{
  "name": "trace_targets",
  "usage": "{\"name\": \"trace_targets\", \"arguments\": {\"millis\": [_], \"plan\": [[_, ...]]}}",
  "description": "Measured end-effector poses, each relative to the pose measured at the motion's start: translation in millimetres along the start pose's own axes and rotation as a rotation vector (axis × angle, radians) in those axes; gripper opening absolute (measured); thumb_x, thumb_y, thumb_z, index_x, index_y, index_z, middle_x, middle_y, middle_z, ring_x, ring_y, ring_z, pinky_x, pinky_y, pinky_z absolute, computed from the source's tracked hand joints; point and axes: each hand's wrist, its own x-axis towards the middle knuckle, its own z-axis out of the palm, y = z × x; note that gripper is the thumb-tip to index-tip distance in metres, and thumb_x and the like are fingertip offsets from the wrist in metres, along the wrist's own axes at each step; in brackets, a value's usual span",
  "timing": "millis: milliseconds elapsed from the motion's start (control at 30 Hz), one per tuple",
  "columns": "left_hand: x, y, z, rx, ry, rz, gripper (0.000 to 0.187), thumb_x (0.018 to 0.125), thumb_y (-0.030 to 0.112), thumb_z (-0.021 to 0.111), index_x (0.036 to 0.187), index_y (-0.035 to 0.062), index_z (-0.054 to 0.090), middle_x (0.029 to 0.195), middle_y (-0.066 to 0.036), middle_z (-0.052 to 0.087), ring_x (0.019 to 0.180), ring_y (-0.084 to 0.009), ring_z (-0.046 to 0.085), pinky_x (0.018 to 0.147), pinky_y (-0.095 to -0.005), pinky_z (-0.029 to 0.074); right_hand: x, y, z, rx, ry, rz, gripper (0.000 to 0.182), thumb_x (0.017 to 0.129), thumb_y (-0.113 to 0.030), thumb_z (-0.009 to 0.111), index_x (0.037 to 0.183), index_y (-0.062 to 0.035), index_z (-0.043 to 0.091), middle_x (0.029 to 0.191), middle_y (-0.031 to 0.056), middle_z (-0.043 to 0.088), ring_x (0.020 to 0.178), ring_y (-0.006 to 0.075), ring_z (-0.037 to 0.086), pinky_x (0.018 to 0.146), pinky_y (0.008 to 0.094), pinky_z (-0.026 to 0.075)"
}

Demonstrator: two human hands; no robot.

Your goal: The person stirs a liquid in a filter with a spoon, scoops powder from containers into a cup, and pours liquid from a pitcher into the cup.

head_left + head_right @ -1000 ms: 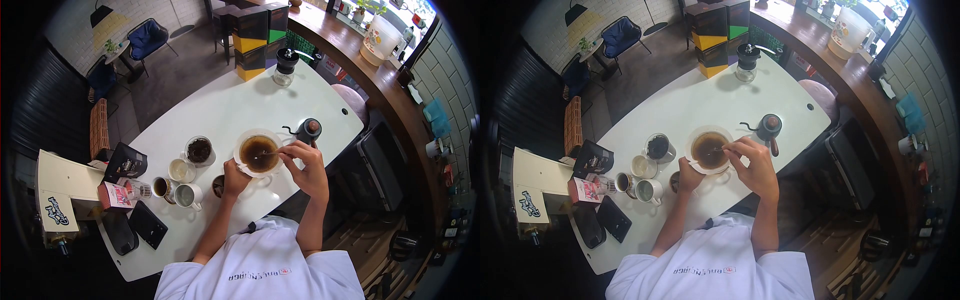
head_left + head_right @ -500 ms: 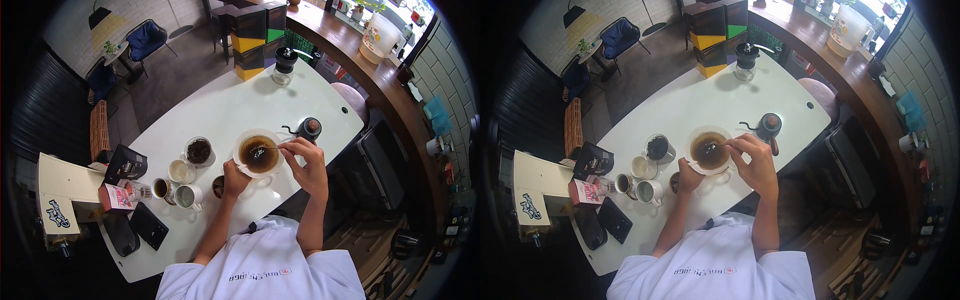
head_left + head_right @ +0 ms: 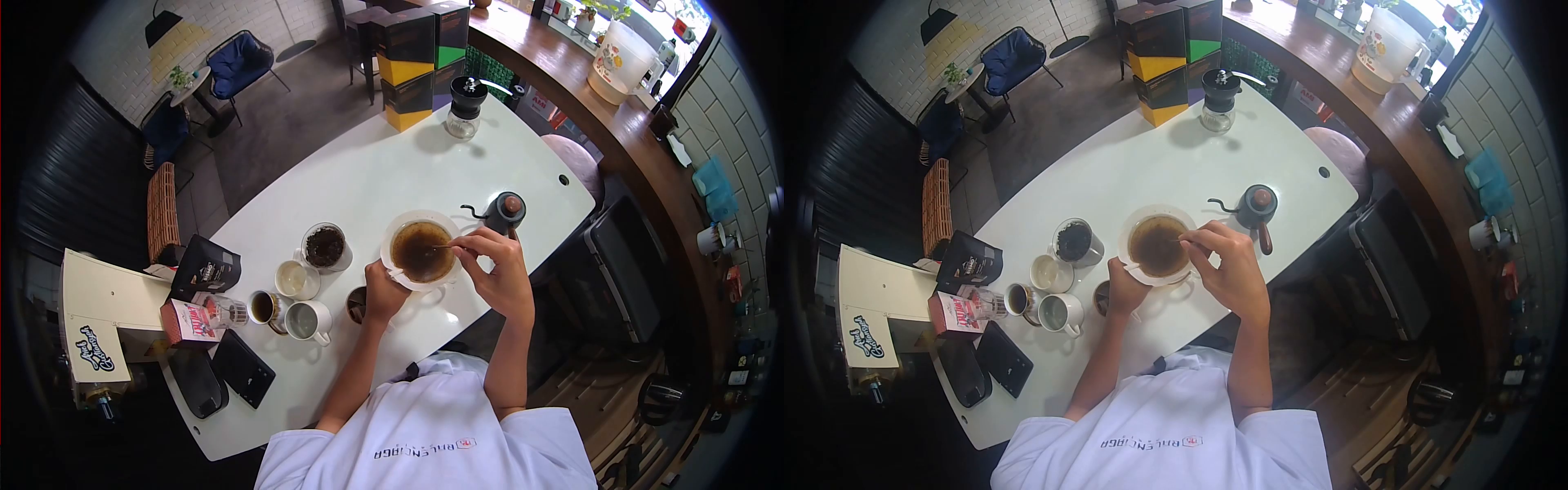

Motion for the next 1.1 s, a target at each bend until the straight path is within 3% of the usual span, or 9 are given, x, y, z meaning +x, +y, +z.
{"name": "trace_targets", "arguments": {"millis": [133, 200, 767, 1100], "plan": [[-0.6, 1.7, 0.2, 0.011, 0.016, -0.004, 0.043, 0.067, 0.011, 0.09, 0.101, -0.0021, 0.068, 0.095, -0.014, 0.072, 0.089, -0.0233, 0.071, 0.079, -0.0364, 0.053, -0.2, 0.1, -0.6, -0.004, -0.007, 0.0, 0.014, 0.082, 0.003, 0.073, 0.096, 0.0015, 0.074, 0.079, 0.0089, 0.067, 0.068, 0.0161, 0.063, 0.065, 0.0292, 0.049], [0.8, 11.7, -0.6, 0.074, 0.054, 0.122, 0.036, 0.07, 0.009, 0.084, 0.099, -0.0046, 0.07, 0.089, -0.016, 0.075, 0.085, -0.0243, 0.075, 0.076, -0.0341, 0.057, -0.2, -1.6, -1.2, -0.006, -0.015, 0.001, 0.014, 0.083, 0.003, 0.072, 0.096, 0.0014, 0.074, 0.08, 0.0089, 0.067, 0.068, 0.0162, 0.063, 0.065, 0.0293, 0.049], [2.6, 1.2, 0.1, 0.007, 0.008, 0.062, 0.036, 0.069, 0.008, 0.084, 0.099, -0.0048, 0.07, 0.089, -0.016, 0.075, 0.085, -0.0244, 0.075, 0.076, -0.0342, 0.057, -2.8, -1.0, -5.6, -0.034, -0.051, -0.002, 0.013, 0.083, 0.001, 0.072, 0.096, 0.0019, 0.073, 0.08, 0.0104, 0.066, 0.069, 0.0197, 0.064, 0.067, 0.0312, 0.049], [1.4, 5.6, 0.0, 0.057, 0.036, 0.097, 0.036, 0.069, 0.008, 0.084, 0.1, -0.0049, 0.07, 0.091, -0.016, 0.075, 0.087, -0.0242, 0.075, 0.078, -0.0341, 0.057, -1.9, -1.7, -6.8, -0.012, 0.056, -0.049, 0.01, 0.085, -0.001, 0.071, 0.096, 0.0012, 0.073, 0.08, 0.0098, 0.067, 0.068, 0.0189, 0.063, 0.065, 0.0305, 0.049]]}}
